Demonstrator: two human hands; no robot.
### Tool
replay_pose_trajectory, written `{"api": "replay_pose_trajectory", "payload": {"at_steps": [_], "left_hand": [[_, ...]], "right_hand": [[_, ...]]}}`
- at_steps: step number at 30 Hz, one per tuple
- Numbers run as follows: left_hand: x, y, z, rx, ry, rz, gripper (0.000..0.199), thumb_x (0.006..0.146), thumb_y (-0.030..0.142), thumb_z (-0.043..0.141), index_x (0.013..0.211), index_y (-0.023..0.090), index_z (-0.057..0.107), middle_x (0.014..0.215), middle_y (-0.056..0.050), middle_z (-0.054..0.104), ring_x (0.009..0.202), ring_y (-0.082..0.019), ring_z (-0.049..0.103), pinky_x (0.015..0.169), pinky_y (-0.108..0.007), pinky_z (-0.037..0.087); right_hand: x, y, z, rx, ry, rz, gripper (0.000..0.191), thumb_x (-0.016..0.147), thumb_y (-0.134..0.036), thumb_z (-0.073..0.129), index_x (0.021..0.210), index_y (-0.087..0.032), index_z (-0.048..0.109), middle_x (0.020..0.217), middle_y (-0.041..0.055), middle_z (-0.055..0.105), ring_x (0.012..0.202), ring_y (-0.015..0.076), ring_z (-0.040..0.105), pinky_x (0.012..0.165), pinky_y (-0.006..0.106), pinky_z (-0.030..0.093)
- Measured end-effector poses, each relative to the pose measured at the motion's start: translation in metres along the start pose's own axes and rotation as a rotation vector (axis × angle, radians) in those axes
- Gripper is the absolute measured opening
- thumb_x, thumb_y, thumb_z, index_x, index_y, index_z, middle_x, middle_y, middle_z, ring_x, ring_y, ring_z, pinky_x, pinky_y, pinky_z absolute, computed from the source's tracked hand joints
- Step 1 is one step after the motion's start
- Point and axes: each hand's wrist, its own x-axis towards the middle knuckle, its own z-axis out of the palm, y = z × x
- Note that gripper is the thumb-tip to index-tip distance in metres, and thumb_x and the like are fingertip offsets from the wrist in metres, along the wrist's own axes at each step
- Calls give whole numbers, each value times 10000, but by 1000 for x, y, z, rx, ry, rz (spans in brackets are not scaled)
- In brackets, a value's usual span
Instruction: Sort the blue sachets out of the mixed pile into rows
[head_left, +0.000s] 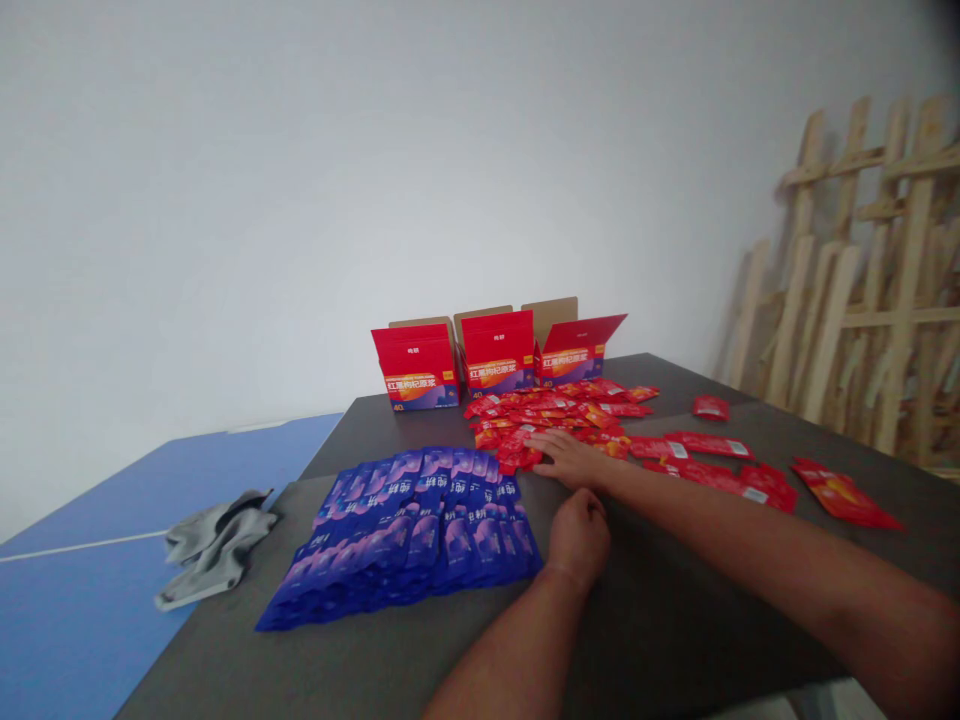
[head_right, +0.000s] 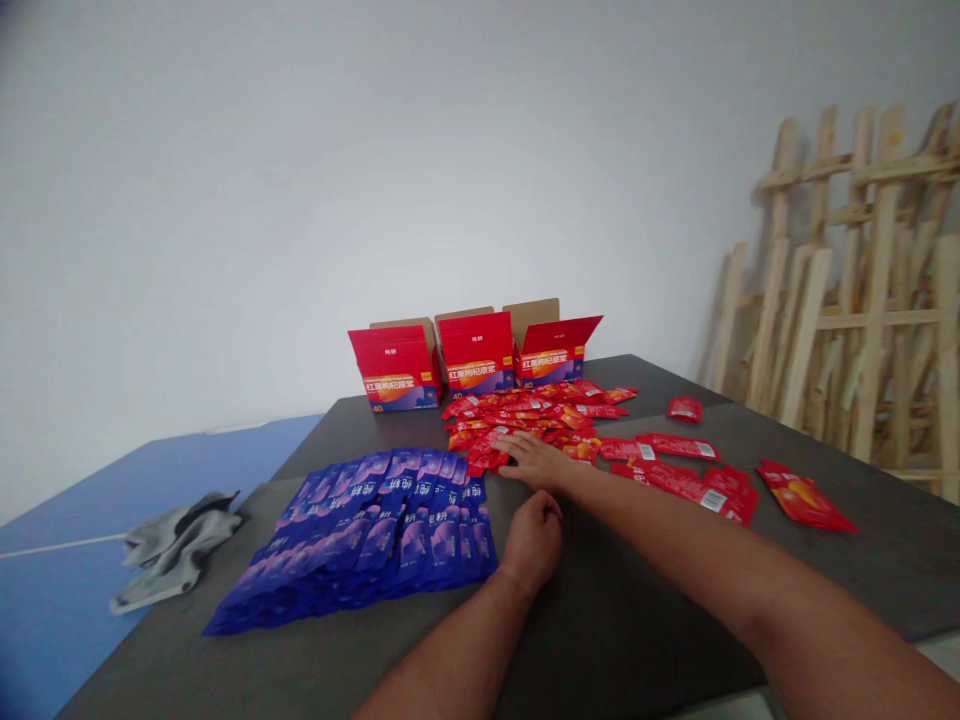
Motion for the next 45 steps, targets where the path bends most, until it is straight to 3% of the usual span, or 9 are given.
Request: {"api": "replay_pose_trajectory", "payload": {"at_steps": [3,9,16,22,29,31,35,40,45], "left_hand": [[-1,2,-1,2,-6,-6,223,772,78,384,803,185,577,806,-26,631,740,-138,538,643,-223,371],[-2,4,-1,26,-40,-27,208,754,94,390,785,189,572,794,-21,637,724,-137,540,616,-224,353],[-3,3,0,52,-54,-13,211,767,120,384,804,197,577,796,-18,641,715,-136,548,595,-226,344],[-4,2,1,78,-68,-7,218,757,125,387,817,201,581,817,-20,646,729,-141,551,615,-230,355],[-4,3,0,78,-77,-14,220,755,136,392,835,192,588,830,-34,653,745,-154,569,598,-240,355],[-4,3,1,74,-72,-9,225,759,141,392,842,192,594,840,-37,656,747,-156,570,599,-241,360],[-4,3,0,84,-75,6,239,771,152,393,859,187,613,853,-51,663,756,-166,571,624,-247,382],[-5,4,0,99,-97,6,260,788,155,386,891,186,623,875,-58,666,764,-167,573,639,-248,393],[-5,3,0,112,-116,-3,261,792,163,390,910,176,623,889,-66,665,801,-177,582,651,-251,393]], "right_hand": [[13,12,-2,74,-86,-181,196,811,-192,554,911,-249,712,1436,6,392,1344,246,270,1086,467,202],[26,23,2,66,-148,-254,419,749,-160,571,1150,-260,637,1383,58,467,1287,261,368,1059,480,233],[23,31,4,79,-155,-287,468,740,-212,551,1204,-191,599,1233,79,590,1168,220,482,1040,396,280],[29,44,0,35,-129,-25,441,808,-247,478,1231,-178,580,1289,77,549,1186,244,449,1018,414,302],[71,31,17,-29,-159,397,363,841,-244,451,1139,-169,643,1427,124,385,1263,322,362,1024,486,269],[79,29,20,-29,-170,446,369,815,-216,482,1144,-144,633,1449,148,337,1273,332,349,1034,489,258],[80,32,23,54,-224,240,461,720,-140,553,1180,-116,590,1426,168,362,1299,318,324,1051,472,256],[73,39,17,173,-250,-48,784,614,-101,594,1373,-138,400,1451,147,343,1326,299,298,1061,473,243],[83,32,17,193,-295,-164,841,584,-122,631,1385,-206,393,1412,111,417,1312,278,333,1080,452,191]]}}
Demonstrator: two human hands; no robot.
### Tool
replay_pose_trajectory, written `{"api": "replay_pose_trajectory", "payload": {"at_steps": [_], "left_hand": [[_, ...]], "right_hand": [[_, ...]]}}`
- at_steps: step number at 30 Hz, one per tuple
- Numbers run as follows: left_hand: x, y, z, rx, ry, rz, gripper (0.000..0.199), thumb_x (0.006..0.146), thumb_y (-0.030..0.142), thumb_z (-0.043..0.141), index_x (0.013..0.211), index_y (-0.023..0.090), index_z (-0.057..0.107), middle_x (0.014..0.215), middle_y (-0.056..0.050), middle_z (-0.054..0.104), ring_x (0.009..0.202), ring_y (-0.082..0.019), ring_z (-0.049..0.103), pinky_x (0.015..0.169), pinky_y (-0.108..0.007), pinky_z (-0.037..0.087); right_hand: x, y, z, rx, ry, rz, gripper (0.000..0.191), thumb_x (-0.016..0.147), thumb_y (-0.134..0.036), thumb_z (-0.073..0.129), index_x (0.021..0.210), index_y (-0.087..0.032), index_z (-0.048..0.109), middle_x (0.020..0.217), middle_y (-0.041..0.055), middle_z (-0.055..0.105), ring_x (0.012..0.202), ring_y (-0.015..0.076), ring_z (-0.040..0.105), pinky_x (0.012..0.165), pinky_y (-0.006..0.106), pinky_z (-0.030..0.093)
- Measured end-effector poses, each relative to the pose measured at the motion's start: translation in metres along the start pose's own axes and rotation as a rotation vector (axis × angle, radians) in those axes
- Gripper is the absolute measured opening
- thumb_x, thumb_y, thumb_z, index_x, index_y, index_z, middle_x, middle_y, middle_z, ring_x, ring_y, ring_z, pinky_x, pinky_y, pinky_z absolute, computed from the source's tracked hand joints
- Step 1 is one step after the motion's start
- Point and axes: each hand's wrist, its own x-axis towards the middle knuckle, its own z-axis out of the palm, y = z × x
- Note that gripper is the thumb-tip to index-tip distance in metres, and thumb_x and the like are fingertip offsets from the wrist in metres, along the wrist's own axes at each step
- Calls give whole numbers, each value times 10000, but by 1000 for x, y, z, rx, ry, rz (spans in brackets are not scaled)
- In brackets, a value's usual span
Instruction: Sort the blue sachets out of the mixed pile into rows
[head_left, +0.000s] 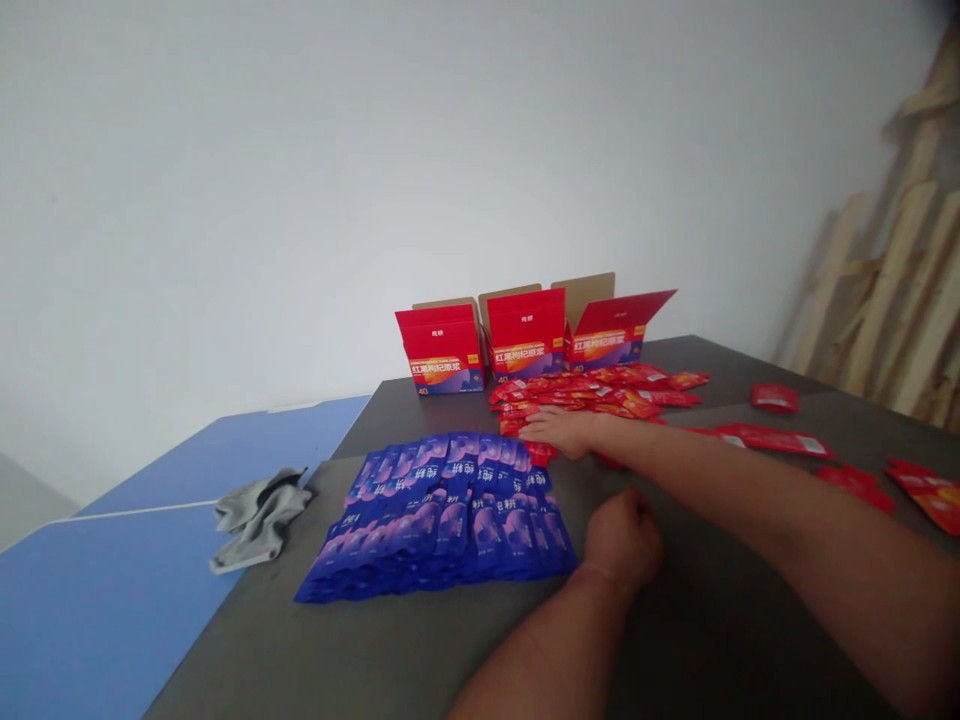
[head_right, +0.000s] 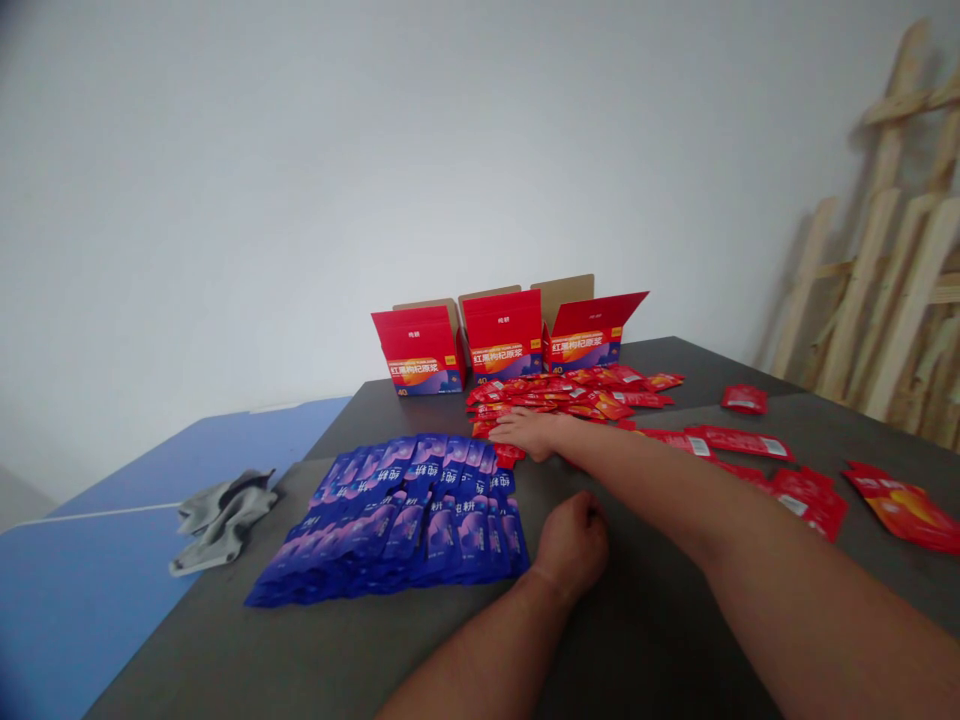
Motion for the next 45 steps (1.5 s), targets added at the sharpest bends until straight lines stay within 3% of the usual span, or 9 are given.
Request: {"api": "replay_pose_trajectory", "payload": {"at_steps": [7,14,20,23,27,30,33,37,45], "left_hand": [[0,1,0,3,5,0,271,793,166,376,900,178,624,873,-61,667,778,-171,584,637,-251,391],[-1,4,-3,-12,-30,-14,287,813,182,383,942,173,639,932,-79,678,820,-189,602,691,-263,425],[-3,5,-5,-111,-23,39,327,852,205,382,1080,185,617,1107,-91,653,994,-215,593,783,-269,431],[-3,6,-6,-64,-29,-13,296,820,167,395,990,172,636,991,-86,676,887,-195,601,741,-263,429],[-1,7,-7,-16,-10,-18,254,789,142,395,883,179,628,886,-64,670,803,-168,581,689,-243,410],[-1,7,-6,-16,3,-18,242,785,144,393,858,191,619,844,-47,663,750,-155,566,654,-233,395],[-1,6,-5,-15,19,-21,239,790,151,389,847,200,616,827,-36,660,724,-149,556,642,-229,388],[0,6,-5,-8,25,-1,237,796,142,386,839,198,613,833,-33,659,736,-145,554,655,-225,385],[1,3,-3,-5,25,0,214,776,122,392,826,194,587,821,-27,649,736,-141,551,627,-222,364]], "right_hand": [[-5,1,-3,23,68,-18,616,644,-162,627,1251,-181,523,1287,134,526,1201,262,451,1032,459,259],[14,8,-4,211,269,417,693,722,-279,622,1360,-119,403,1361,176,451,1234,303,425,997,418,338],[43,-10,-15,130,192,571,389,847,-390,508,1130,-145,617,1174,161,600,1099,310,530,928,429,389],[26,-4,-25,136,215,495,338,866,-359,486,1099,-168,641,1124,126,627,1064,266,549,914,374,400],[-33,16,-33,215,142,479,430,830,-422,528,1152,-156,633,1137,119,629,1034,255,571,897,333,421],[-82,20,-26,233,-26,576,869,626,-562,692,1369,-186,443,1339,146,488,1158,319,505,919,380,422],[-114,11,-9,242,-193,682,1151,506,-523,760,1471,-252,194,1489,164,253,1200,360,473,892,423,443],[-120,2,9,208,-247,731,1105,561,-366,722,1478,-295,110,1500,158,226,1142,337,534,822,388,481],[-87,11,14,49,4,687,742,704,-331,662,1391,-239,398,1288,147,522,1067,280,575,871,339,442]]}}
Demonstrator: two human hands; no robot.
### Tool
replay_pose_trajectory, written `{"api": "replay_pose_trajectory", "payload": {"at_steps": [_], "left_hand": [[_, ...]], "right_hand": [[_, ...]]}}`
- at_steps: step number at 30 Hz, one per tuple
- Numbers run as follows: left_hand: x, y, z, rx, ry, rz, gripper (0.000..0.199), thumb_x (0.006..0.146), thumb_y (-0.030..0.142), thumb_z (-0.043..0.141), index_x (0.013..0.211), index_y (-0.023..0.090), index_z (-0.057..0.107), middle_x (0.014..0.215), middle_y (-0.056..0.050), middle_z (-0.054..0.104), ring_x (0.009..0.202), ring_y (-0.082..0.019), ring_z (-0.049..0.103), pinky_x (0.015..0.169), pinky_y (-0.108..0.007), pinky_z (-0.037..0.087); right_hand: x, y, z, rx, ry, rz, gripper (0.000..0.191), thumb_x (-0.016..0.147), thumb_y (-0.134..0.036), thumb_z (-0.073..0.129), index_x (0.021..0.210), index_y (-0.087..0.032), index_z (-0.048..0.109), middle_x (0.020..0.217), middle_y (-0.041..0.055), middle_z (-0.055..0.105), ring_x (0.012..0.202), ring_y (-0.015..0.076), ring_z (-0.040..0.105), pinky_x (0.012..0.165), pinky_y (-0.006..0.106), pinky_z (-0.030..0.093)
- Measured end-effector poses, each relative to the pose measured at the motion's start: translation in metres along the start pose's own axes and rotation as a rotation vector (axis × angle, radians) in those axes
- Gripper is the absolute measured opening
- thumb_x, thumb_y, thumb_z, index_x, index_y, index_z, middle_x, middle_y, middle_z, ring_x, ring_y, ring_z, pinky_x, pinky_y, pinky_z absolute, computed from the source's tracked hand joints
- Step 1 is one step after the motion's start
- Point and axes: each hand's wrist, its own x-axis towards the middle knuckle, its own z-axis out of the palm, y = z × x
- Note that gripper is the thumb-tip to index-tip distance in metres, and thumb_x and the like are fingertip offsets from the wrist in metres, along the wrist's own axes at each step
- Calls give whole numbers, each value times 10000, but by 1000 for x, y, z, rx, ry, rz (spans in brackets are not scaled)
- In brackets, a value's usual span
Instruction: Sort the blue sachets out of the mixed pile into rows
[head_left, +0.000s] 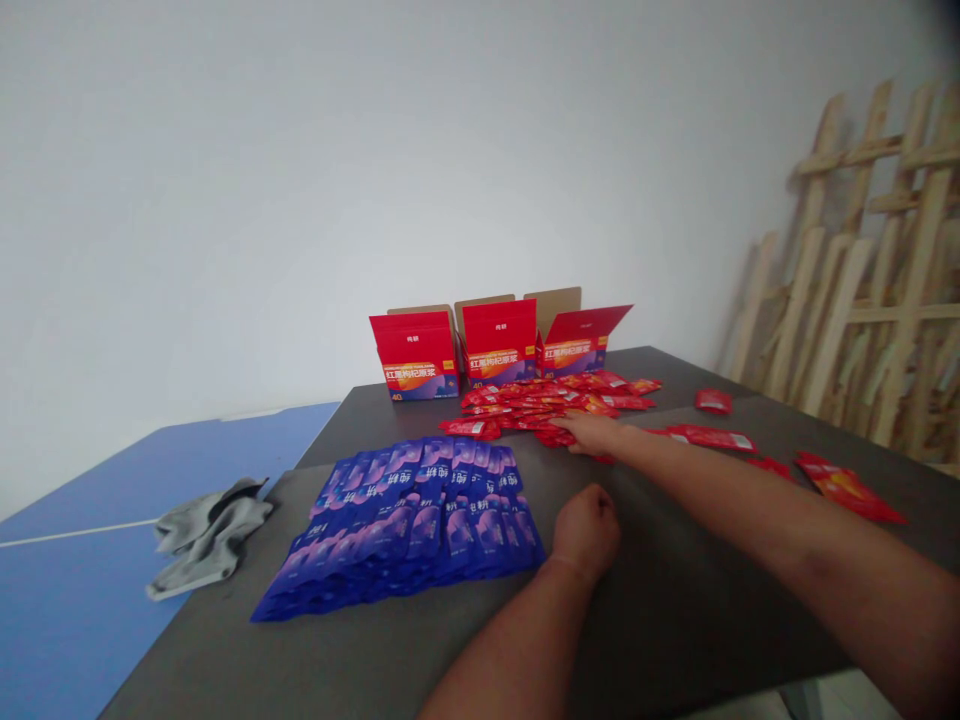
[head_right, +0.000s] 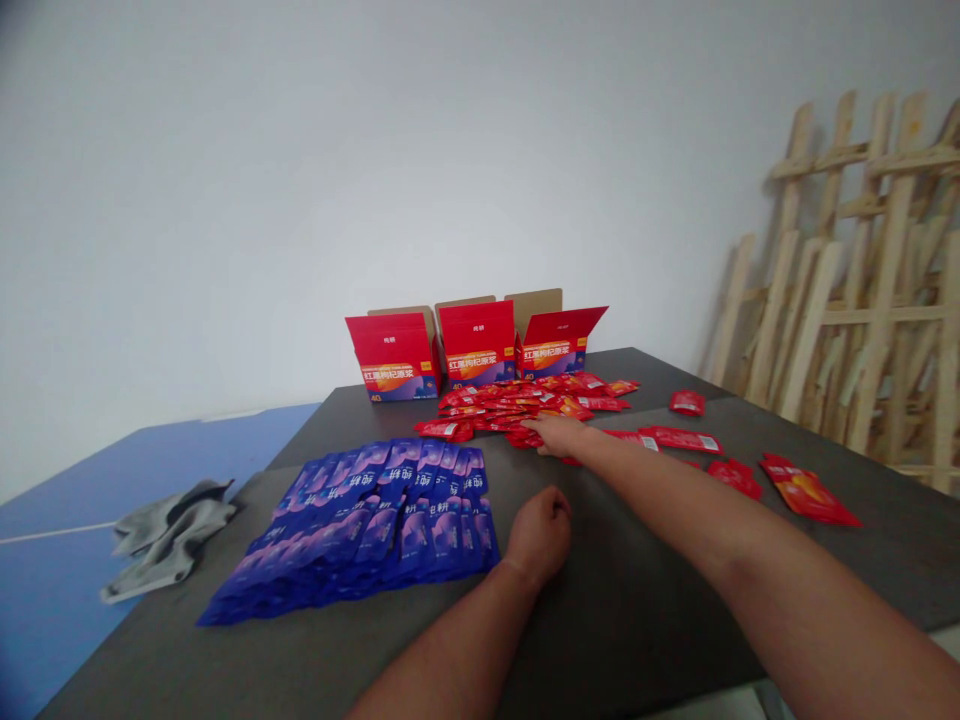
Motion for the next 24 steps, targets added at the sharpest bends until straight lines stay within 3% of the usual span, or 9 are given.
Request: {"api": "replay_pose_trajectory", "payload": {"at_steps": [5,9,14,19,24], "left_hand": [[1,-4,3,-6,27,43,201,773,126,383,799,201,568,797,-18,638,720,-140,547,607,-227,349],[1,-5,3,-33,24,63,202,766,115,380,799,194,563,805,-25,639,724,-142,550,606,-227,351],[1,-4,2,-47,22,37,198,779,125,380,810,185,566,811,-38,638,731,-147,556,602,-230,350],[2,-5,3,-31,24,20,199,792,137,381,810,192,571,799,-21,637,728,-139,553,598,-229,334],[2,-5,4,-8,24,20,199,806,146,375,798,201,566,798,-12,638,723,-133,552,608,-228,342]], "right_hand": [[22,-28,6,-14,40,88,564,838,-310,513,1386,-295,383,1236,148,525,986,273,612,769,334,478],[43,-47,7,25,60,146,511,872,-321,471,1377,-276,401,1203,157,526,940,240,630,753,298,476],[52,-47,1,124,7,148,715,754,-578,579,1355,-217,438,1284,165,506,1086,296,556,895,358,432],[14,-30,-1,128,-16,160,944,658,-712,567,1428,-227,319,1443,154,338,1300,342,335,1042,429,274],[-46,-13,12,62,63,478,1040,679,-790,430,1461,-144,206,1477,217,221,1324,412,234,1049,538,142]]}}
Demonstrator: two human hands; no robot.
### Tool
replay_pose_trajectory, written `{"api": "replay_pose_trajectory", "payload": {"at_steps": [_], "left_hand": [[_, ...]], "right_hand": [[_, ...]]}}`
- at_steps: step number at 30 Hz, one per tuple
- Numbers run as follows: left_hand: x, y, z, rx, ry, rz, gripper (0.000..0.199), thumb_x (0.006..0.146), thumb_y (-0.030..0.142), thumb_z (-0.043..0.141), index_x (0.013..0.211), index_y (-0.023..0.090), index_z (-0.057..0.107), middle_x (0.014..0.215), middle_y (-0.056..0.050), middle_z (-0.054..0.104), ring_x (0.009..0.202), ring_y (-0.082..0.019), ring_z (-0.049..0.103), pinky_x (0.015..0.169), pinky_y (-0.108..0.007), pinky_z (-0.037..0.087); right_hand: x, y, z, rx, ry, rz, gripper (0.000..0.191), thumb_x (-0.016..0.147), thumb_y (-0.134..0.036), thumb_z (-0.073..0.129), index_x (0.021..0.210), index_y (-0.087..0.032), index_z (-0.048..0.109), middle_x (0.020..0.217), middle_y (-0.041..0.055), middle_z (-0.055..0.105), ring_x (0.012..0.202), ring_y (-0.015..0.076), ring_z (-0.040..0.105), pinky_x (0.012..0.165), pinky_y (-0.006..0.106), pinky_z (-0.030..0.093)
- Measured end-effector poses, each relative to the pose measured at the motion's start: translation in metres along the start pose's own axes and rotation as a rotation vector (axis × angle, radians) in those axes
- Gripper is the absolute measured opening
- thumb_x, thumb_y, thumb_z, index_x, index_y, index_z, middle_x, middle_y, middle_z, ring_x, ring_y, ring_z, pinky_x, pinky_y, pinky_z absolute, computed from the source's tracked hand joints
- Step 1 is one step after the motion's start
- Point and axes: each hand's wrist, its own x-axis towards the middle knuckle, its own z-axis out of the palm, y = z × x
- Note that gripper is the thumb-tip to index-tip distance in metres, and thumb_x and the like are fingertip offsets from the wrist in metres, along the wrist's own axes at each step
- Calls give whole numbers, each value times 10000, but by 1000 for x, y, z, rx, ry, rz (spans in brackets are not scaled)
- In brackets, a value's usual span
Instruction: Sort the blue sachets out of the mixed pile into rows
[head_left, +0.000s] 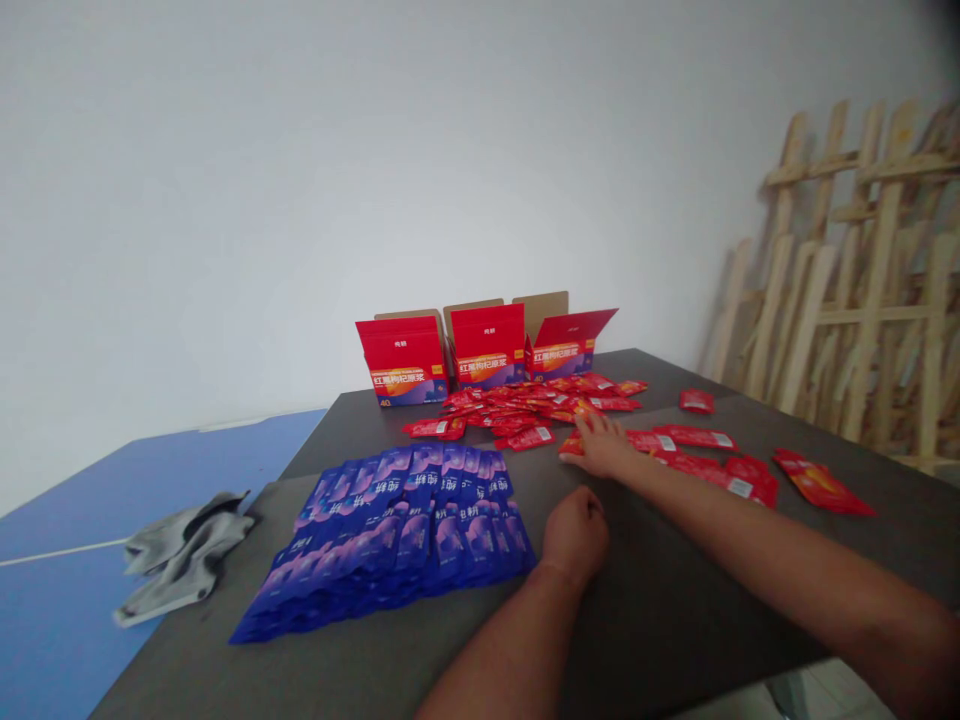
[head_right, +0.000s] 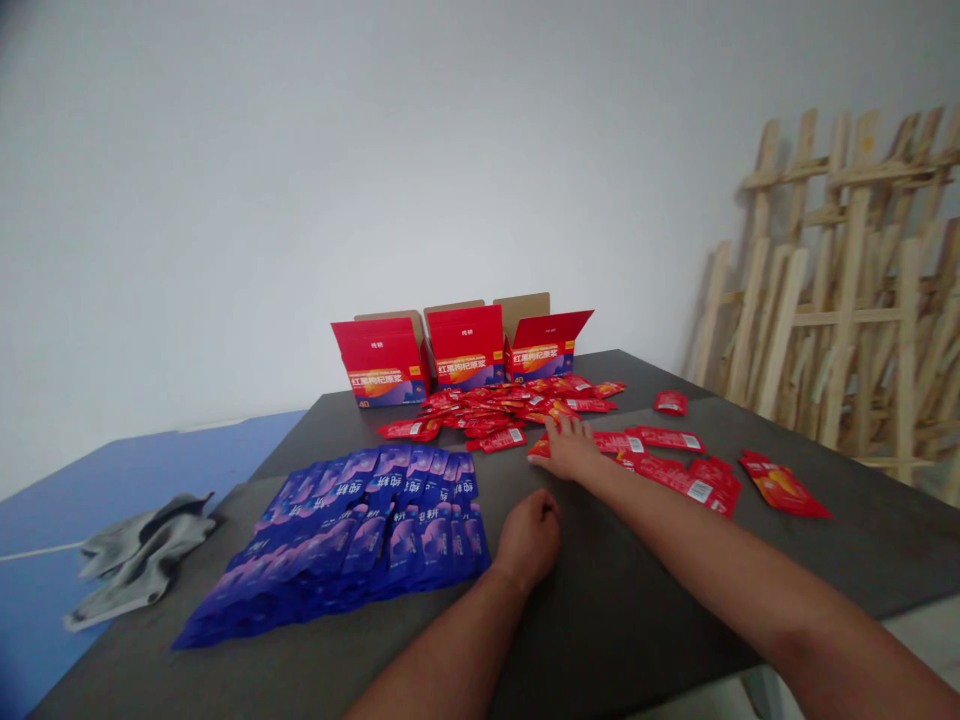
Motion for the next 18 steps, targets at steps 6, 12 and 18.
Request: {"api": "replay_pose_trajectory", "payload": {"at_steps": [6,12,18], "left_hand": [[0,0,0,7,10,-1,181,777,130,388,769,200,554,767,-7,632,705,-131,544,597,-226,329],[0,0,-2,-13,3,15,179,774,124,389,767,200,551,753,-6,625,691,-130,540,591,-231,325],[1,-1,-3,-21,-6,23,183,781,113,386,772,199,548,765,-10,623,690,-129,530,586,-228,327]], "right_hand": [[-9,3,11,97,-188,125,946,733,-797,296,1435,-165,275,1427,217,312,1304,393,282,1012,526,191],[17,-40,17,134,-143,65,951,739,-772,360,1447,-148,243,1422,230,308,1295,359,301,1012,469,201],[34,-65,15,160,-115,143,937,735,-755,409,1454,-180,234,1432,212,306,1311,350,275,1011,474,202]]}}
